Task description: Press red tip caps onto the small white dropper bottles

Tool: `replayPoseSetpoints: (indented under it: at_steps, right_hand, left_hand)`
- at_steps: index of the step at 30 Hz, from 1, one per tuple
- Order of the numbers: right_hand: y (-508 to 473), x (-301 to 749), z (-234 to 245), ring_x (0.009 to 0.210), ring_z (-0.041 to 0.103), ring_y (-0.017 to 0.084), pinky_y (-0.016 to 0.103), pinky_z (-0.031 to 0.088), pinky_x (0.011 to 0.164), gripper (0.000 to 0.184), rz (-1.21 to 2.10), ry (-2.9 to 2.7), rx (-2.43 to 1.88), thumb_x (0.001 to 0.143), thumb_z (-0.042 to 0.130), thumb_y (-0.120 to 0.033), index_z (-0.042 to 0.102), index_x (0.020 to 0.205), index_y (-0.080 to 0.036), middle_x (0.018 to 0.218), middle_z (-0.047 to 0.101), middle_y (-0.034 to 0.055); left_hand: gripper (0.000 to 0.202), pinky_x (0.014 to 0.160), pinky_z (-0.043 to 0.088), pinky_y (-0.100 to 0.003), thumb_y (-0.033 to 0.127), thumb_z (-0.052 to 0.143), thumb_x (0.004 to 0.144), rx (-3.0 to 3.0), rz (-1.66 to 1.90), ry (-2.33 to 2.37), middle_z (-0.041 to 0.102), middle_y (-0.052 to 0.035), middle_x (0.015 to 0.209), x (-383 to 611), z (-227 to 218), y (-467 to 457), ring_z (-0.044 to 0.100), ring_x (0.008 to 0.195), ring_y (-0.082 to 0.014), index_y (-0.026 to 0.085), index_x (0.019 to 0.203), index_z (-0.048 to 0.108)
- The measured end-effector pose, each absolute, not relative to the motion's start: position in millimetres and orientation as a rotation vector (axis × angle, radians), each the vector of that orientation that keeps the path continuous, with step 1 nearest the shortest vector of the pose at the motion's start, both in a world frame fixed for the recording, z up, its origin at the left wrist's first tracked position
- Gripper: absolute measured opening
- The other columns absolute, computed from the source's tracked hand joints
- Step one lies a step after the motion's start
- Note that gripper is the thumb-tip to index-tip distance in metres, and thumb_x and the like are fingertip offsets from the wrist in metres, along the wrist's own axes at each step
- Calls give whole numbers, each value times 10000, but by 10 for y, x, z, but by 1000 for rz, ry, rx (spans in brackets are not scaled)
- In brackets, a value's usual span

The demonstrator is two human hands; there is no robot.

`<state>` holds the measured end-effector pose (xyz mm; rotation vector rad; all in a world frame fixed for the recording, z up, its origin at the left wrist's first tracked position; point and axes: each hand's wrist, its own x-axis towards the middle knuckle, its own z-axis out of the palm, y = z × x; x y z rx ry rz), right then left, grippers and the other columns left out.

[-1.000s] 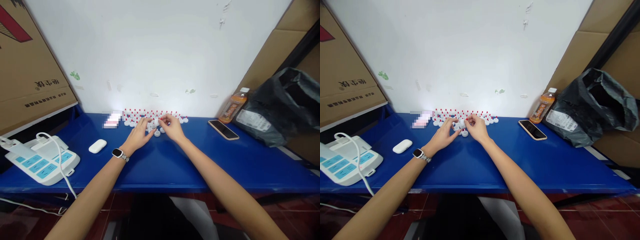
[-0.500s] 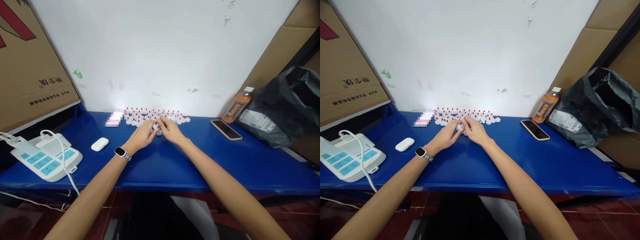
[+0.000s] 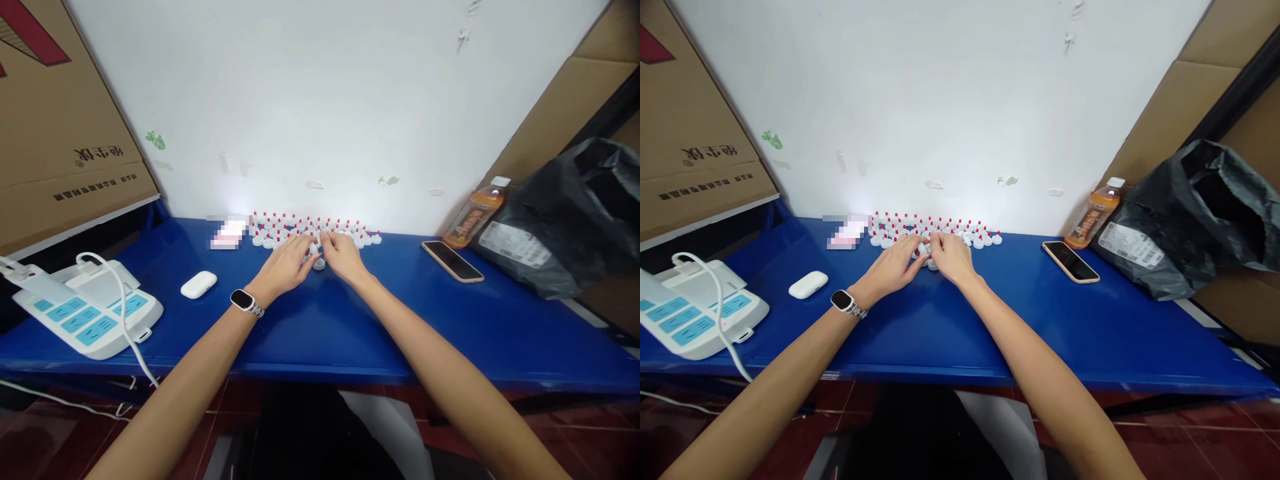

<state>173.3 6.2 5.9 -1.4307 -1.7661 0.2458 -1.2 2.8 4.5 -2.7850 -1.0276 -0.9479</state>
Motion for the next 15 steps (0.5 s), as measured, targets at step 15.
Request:
replayPoseSetpoints:
  at_steps: [15]
  right_hand:
    - [220,2155,104,551,420,149,280,297,552,424,291,-1530,-1471,954,433,-450,424,595,-224,537,465,-16]
  left_hand:
    - [358,967,490,-428,404,375,1023,-2733,-1018,-1111,610,-122,1217,-219,62,87,563,1140,-269,186,1277,505]
